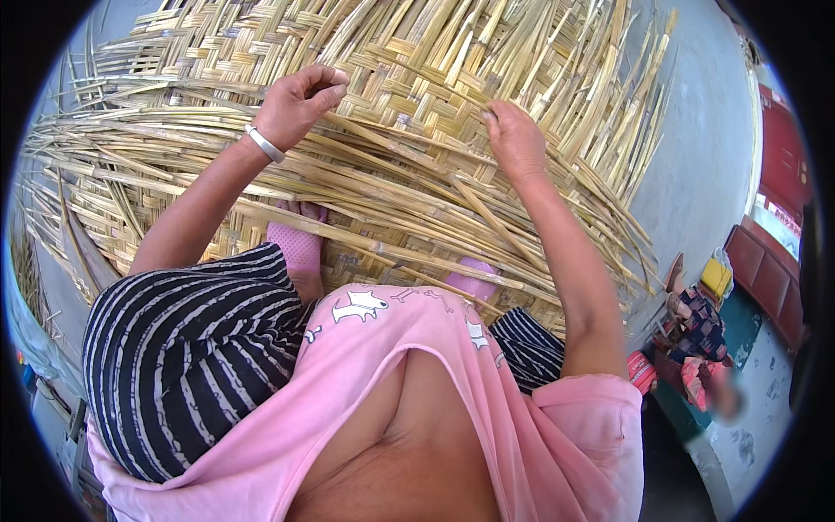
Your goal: The person weaves a mat using dried palm leaves. They interlace the leaves by hand, creating a tight pattern.
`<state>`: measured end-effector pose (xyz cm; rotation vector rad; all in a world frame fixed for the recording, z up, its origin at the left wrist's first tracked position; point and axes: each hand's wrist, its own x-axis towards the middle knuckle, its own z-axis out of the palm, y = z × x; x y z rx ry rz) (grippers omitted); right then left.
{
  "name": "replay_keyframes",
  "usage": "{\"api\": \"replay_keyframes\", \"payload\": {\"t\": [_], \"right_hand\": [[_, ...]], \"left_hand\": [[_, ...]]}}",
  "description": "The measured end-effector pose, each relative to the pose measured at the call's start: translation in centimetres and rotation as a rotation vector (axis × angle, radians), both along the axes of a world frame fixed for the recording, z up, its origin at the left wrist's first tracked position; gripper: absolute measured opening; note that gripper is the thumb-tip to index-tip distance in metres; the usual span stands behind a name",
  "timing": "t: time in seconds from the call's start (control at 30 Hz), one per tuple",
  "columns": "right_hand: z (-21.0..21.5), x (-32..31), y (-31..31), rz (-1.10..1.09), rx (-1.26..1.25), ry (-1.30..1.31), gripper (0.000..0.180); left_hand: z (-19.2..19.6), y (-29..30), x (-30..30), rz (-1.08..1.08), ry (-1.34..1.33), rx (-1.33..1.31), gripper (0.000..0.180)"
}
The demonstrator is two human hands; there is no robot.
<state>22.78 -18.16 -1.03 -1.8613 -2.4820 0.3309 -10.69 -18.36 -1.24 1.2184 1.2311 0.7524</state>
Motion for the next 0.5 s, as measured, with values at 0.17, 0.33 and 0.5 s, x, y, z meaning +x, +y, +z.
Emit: {"api": "replay_keyframes", "payload": {"t": [0.17, 0.33, 0.5], "right_hand": [[2.7, -8.3, 1.1, 0.157, -0.164, 0.23, 0.02], [3.6, -11.9, 1.9, 0.086, -0.186, 0.405, 0.031], [4.2, -9.6, 2.4, -0.04, -0.308, 0.397, 0.03]], "left_hand": [[1.6, 0.0, 2.7, 0.086, -0.288, -0.433, 0.031], [1.3, 1.2, 1.4, 0.161, -0.549, -0.347, 0.021], [0.6, 3.0, -1.9, 0.43, -0.517, -0.355, 0.022]]}}
